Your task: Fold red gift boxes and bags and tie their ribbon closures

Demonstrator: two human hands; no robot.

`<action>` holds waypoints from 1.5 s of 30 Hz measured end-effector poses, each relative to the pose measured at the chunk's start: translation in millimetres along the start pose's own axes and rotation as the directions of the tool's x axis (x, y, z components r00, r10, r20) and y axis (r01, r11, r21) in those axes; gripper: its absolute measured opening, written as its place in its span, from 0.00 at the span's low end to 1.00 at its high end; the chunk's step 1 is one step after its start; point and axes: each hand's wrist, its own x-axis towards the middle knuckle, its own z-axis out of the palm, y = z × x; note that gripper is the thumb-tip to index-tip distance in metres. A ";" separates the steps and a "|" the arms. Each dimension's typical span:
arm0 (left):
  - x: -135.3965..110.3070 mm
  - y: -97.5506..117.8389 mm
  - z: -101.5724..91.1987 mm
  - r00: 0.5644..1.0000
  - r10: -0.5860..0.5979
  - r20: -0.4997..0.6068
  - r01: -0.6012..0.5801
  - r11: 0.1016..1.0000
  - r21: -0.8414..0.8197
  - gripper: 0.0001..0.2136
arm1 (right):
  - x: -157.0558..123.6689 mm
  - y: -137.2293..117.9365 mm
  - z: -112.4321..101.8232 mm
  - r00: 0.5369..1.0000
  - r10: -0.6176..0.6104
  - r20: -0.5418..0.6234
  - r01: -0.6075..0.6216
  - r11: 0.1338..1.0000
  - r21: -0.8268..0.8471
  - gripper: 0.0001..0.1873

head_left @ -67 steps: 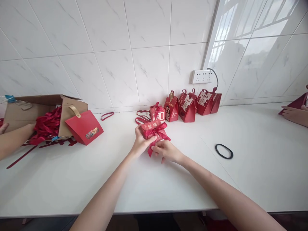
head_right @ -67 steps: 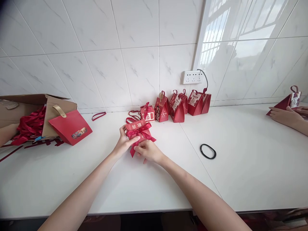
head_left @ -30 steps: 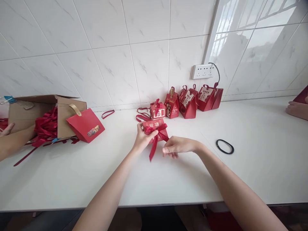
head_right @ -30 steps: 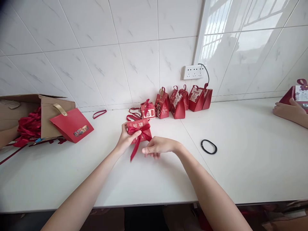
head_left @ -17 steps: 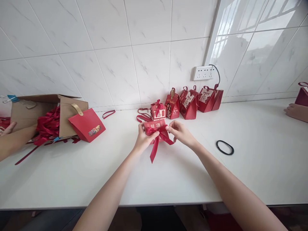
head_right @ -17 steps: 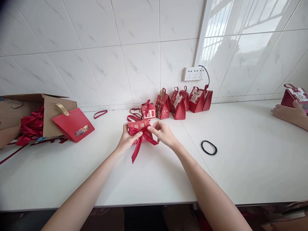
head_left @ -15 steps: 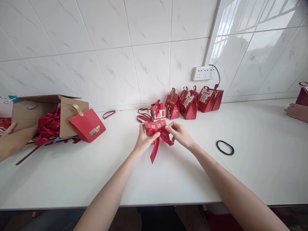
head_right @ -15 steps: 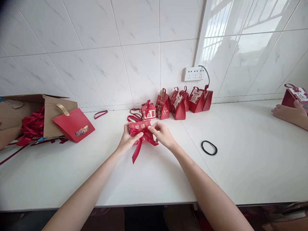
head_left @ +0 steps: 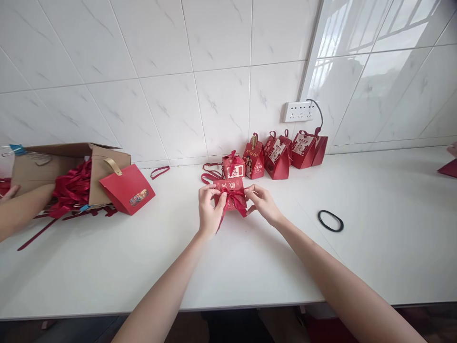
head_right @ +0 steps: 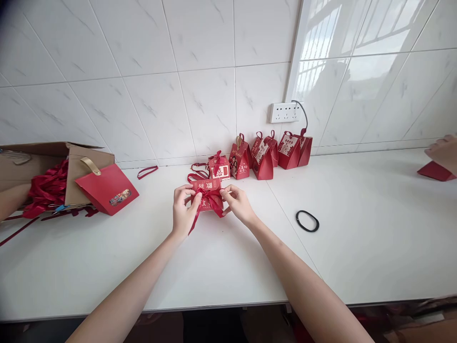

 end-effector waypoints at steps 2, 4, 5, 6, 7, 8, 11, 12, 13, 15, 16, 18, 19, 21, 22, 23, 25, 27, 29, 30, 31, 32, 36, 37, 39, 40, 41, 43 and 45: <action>1.8 2.9 0.0 0.995 -0.096 0.005 0.096 0.993 -0.074 0.06 | 1.2 -0.2 -1.3 0.999 -0.014 -0.040 0.014 1.000 -0.005 0.23; 3.0 4.8 0.6 0.983 -0.182 0.016 0.182 0.973 -0.139 0.06 | 2.6 -1.0 -3.1 0.996 -0.018 -0.090 0.018 1.000 -0.006 0.23; 3.2 5.2 1.1 0.978 -0.206 0.025 0.207 0.966 -0.152 0.06 | 3.2 -1.4 -4.1 0.994 -0.013 -0.113 0.013 1.000 -0.006 0.22; 3.1 5.3 1.4 0.976 -0.215 0.031 0.217 0.964 -0.153 0.06 | 3.7 -2.0 -5.1 0.991 -0.006 -0.134 0.005 1.000 -0.009 0.22; 2.8 5.1 1.6 0.977 -0.212 0.035 0.215 0.965 -0.149 0.06 | 4.0 -2.4 -6.0 0.989 0.000 -0.151 -0.002 1.000 -0.016 0.22; 2.2 4.8 1.5 0.978 -0.203 0.037 0.206 0.968 -0.142 0.06 | 4.1 -2.8 -6.7 0.986 0.001 -0.165 -0.005 1.000 -0.026 0.21; 0.8 4.1 -0.3 0.983 -0.176 0.056 0.181 0.977 -0.109 0.06 | 3.6 -2.6 -7.8 0.983 -0.019 -0.180 0.009 0.998 -0.060 0.20; 0.7 4.2 -1.3 0.983 -0.171 0.071 0.178 0.979 -0.100 0.06 | 3.3 -2.2 -7.6 0.983 -0.028 -0.179 0.016 0.998 -0.066 0.20; 1.0 4.6 -2.4 0.981 -0.171 0.089 0.179 0.980 -0.092 0.07 | 3.0 -1.8 -7.2 0.984 -0.034 -0.175 0.022 0.997 -0.069 0.19; 2.3 5.9 -4.5 0.976 -0.182 0.116 0.191 0.979 -0.070 0.10 | 2.2 -1.4 -6.1 0.984 -0.039 -0.172 0.028 0.997 -0.069 0.19; 3.2 6.8 -5.3 0.974 -0.194 0.121 0.201 0.978 -0.052 0.12 | 1.8 -1.5 -5.4 0.984 -0.040 -0.173 0.027 0.997 -0.073 0.19; 5.0 8.2 -6.4 0.968 -0.221 0.118 0.223 0.975 -0.009 0.16 | 0.8 -2.3 -4.3 0.984 -0.041 -0.173 0.027 0.996 -0.081 0.19; 5.8 8.7 -6.7 0.966 -0.232 0.117 0.233 0.972 0.008 0.17 | 0.3 -2.7 -3.8 0.984 -0.042 -0.172 0.028 0.996 -0.084 0.19; 6.9 9.0 -6.9 0.964 -0.240 0.119 0.237 0.971 0.037 0.19 | -0.5 -3.3 -3.2 0.985 -0.050 -0.166 0.036 0.996 -0.087 0.20; 7.3 8.7 -6.9 0.965 -0.233 0.121 0.229 0.972 0.046 0.19 | -0.9 -3.3 -3.0 0.985 -0.054 -0.162 0.040 0.995 -0.087 0.20; 7.5 8.1 -6.8 0.968 -0.219 0.120 0.214 0.975 0.051 0.18 | -1.2 -3.2 -2.8 0.986 -0.057 -0.159 0.043 0.995 -0.088 0.21; 7.6 6.2 -6.6 0.980 -0.174 0.101 0.170 0.984 0.049 0.16 | -1.6 -2.8 -2.6 0.987 -0.055 -0.151 0.042 0.996 -0.085 0.21; 7.3 3.7 -6.2 0.989 -0.130 0.074 0.128 0.991 0.036 0.13 | -1.8 -2.6 -2.4 0.988 -0.049 -0.146 0.038 0.996 -0.079 0.21; 6.5 1.3 -5.7 0.993 -0.105 0.057 0.103 0.994 0.033 0.11 | -1.8 -3.0 -2.2 0.988 -0.045 -0.149 0.034 0.997 -0.076 0.21; 5.8 0.3 -5.3 0.994 -0.093 0.052 0.091 0.995 0.035 0.11 | -1.7 -3.3 -2.2 0.987 -0.044 -0.153 0.033 0.997 -0.077 0.21; 5.1 -0.5 -4.8 0.996 -0.079 0.046 0.078 0.996 0.039 0.11 | -1.6 -3.5 -2.1 0.987 -0.044 -0.157 0.032 0.996 -0.078 0.21; 4.3 -1.1 -4.3 0.997 -0.065 0.039 0.063 0.997 0.044 0.11 | -1.4 -3.7 -2.1 0.986 -0.045 -0.163 0.033 0.996 -0.079 0.21; 1.8 -2.6 -2.1 0.999 -0.051 0.017 0.050 0.997 0.065 0.11 | -0.4 -2.2 -2.8 0.981 -0.062 -0.184 0.046 0.995 -0.093 0.20; 1.4 -2.8 -1.8 0.997 -0.070 0.021 0.068 0.996 0.060 0.10 | -0.2 -1.5 -3.1 0.980 -0.066 -0.185 0.049 0.994 -0.095 0.20; 1.0 -3.0 -1.7 0.992 -0.115 0.045 0.114 0.993 0.030 0.07 | 0.1 0.0 -3.6 0.981 -0.070 -0.183 0.052 0.994 -0.100 0.19; 0.9 -2.8 -2.0 0.989 -0.133 0.061 0.132 0.991 0.010 0.06 | 0.2 0.5 -3.8 0.981 -0.071 -0.181 0.053 0.993 -0.102 0.18; 0.7 -2.5 -2.5 0.987 -0.140 0.078 0.141 0.990 -0.010 0.05 | 0.2 0.9 -3.9 0.981 -0.071 -0.180 0.053 0.993 -0.105 0.18; 0.2 -1.2 -3.8 0.986 -0.130 0.102 0.134 0.990 -0.037 0.07 | 0.0 1.0 -3.9 0.981 -0.074 -0.177 0.055 0.992 -0.111 0.17; 0.0 0.5 -5.0 0.985 -0.125 0.117 0.132 0.990 -0.047 0.09 | -0.5 0.6 -3.7 0.982 -0.077 -0.174 0.058 0.992 -0.110 0.17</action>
